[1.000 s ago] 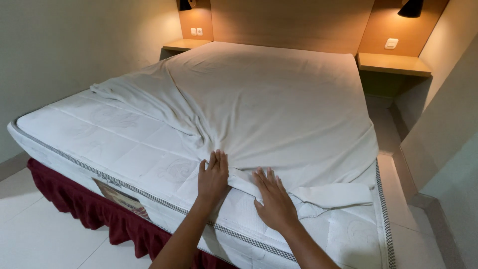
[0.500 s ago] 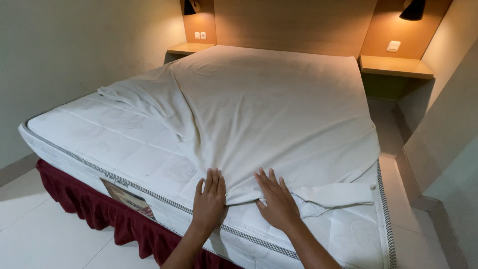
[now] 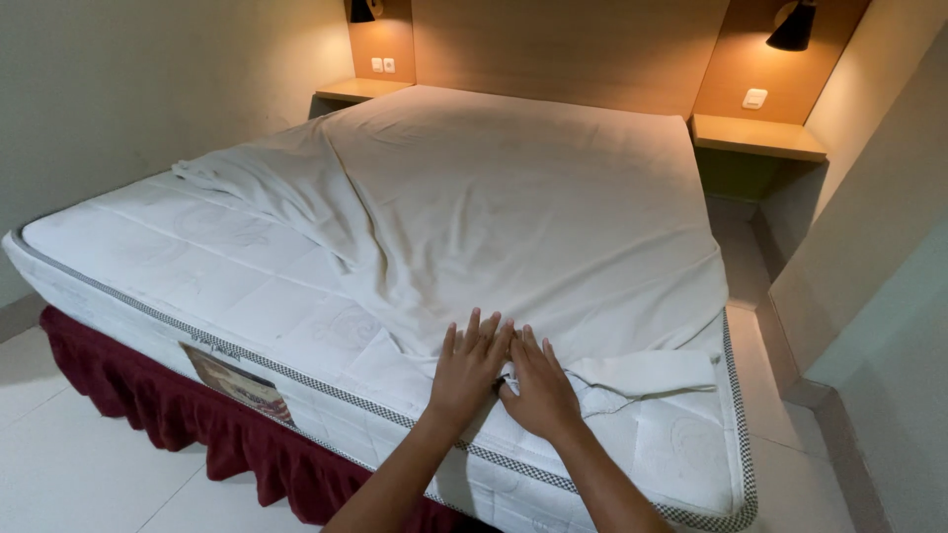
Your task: The person spreads a white bedsheet over a mattress, smoothing the surface and tucking the edges under the mattress at the corners and sides. The person kneels on the floor to tuck the sheet at the foot of the bed and then moves to the side to smooth the remaining fabric.
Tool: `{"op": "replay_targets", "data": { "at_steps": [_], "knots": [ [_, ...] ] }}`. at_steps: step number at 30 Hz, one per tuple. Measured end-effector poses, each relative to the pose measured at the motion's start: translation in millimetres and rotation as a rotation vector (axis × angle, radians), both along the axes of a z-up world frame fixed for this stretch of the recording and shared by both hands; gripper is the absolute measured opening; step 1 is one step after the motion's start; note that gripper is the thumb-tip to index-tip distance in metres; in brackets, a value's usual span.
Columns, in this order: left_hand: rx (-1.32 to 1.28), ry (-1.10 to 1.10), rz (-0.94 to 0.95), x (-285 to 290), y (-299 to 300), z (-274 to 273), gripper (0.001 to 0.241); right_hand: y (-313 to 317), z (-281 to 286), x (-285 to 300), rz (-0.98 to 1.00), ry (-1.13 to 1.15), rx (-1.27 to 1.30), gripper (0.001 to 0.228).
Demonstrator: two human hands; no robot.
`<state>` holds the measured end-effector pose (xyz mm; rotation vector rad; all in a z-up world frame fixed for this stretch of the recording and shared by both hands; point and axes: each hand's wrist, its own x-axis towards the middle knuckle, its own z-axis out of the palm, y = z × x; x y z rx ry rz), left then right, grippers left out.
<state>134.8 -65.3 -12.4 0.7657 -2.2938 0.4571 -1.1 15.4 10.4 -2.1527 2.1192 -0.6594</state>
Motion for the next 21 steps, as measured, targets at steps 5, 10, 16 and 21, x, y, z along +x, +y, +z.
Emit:
{"op": "replay_targets", "data": {
  "at_steps": [5, 10, 16, 21],
  "knots": [
    [0.177, -0.014, 0.019, 4, 7, 8, 0.069, 6, 6, 0, 0.024, -0.081, -0.045, 0.091],
    [0.097, 0.129, -0.148, 15, 20, 6, 0.065, 12, 16, -9, 0.06, 0.013, -0.007, 0.091],
    [0.007, 0.138, -0.259, 18, 24, 9, 0.07, 31, 44, -44, -0.098, 0.301, 0.121, 0.097],
    [0.035, 0.128, -0.333, 20, 28, 12, 0.074, 43, 38, -73, -0.149, 0.261, 0.13, 0.09]
  ]
}}
